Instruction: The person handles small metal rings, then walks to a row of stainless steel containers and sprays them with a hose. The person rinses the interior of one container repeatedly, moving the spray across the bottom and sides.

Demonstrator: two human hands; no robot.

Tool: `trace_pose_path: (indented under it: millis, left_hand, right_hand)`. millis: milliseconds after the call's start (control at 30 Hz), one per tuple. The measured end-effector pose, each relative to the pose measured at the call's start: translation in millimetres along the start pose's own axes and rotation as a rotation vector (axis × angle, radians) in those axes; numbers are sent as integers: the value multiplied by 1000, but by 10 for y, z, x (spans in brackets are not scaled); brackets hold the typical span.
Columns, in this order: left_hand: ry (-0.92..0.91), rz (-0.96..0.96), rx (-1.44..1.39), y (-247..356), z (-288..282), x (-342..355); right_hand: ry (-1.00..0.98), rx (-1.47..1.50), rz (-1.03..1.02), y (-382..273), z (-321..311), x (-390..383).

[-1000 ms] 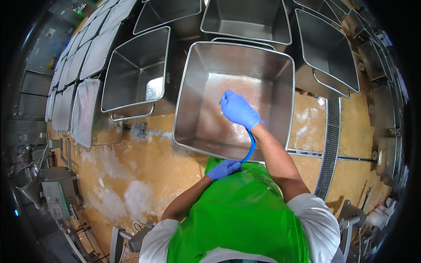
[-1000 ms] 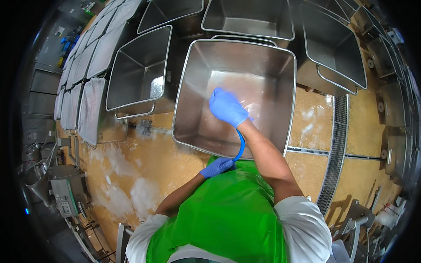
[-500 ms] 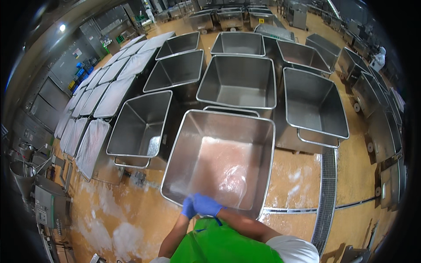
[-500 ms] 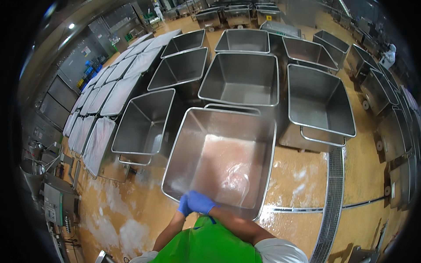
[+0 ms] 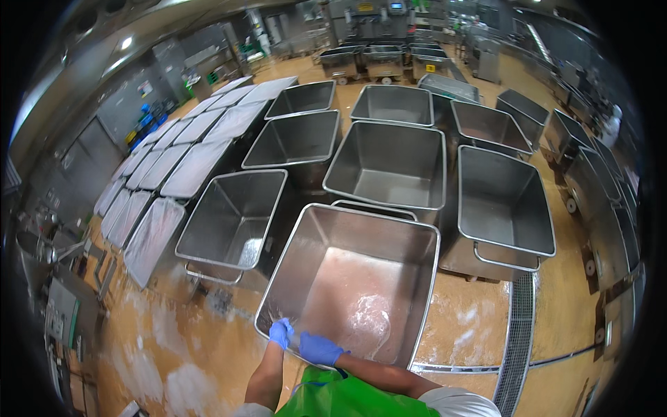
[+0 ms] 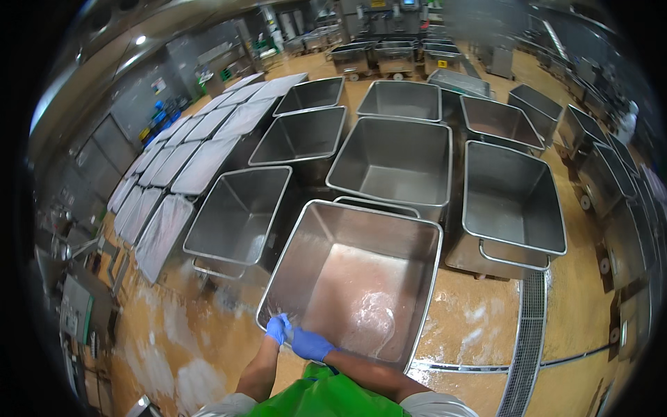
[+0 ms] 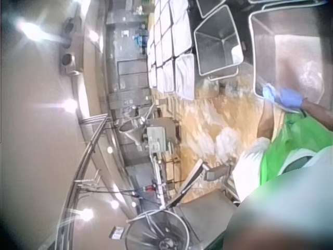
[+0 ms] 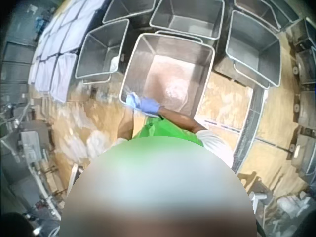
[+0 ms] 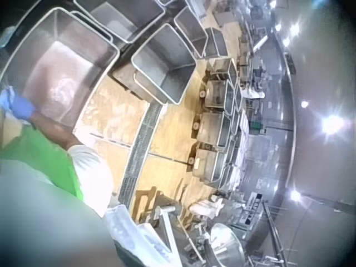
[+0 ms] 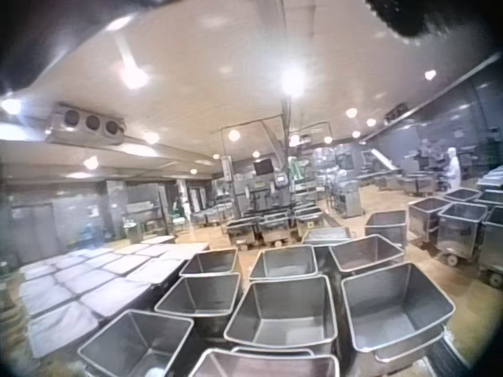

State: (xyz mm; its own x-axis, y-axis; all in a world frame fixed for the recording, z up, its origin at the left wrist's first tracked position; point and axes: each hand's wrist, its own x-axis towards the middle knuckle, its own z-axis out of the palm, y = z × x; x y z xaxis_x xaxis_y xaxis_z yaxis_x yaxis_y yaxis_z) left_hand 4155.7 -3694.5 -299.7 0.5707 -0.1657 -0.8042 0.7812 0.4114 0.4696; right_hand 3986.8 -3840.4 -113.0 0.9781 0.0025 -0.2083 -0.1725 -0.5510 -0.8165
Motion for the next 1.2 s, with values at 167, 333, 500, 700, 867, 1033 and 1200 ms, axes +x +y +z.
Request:
trace_pose_path:
  millis: [167, 333, 500, 700, 867, 1033, 1200]
  left_hand:
    - [227, 281, 402, -296, -712, 407]
    - [133, 201, 452, -373, -749, -129]
    - [79, 259, 870, -409, -334, -661]
    - [-829, 706, 1667, -986, -789, -884]
    - [-738, 253, 1738, -1024, -742, -1656]
    - [-463, 66, 1698, -889, -654, -1865]
    - [-441, 146, 1738, -989, -706, -1846]
  right_hand:
    - [-77, -34, 24, 132, 252, 211]
    - [-56, -83, 45, -41, 143, 207]
    - [76, -207, -56, 391, 409, 344]
    - [135, 24, 137, 76, -39, 221]
    - [18, -37, 60, -74, 70, 181]
    - [109, 93, 65, -300, 54, 168]
    - [182, 90, 161, -141, -23, 273]
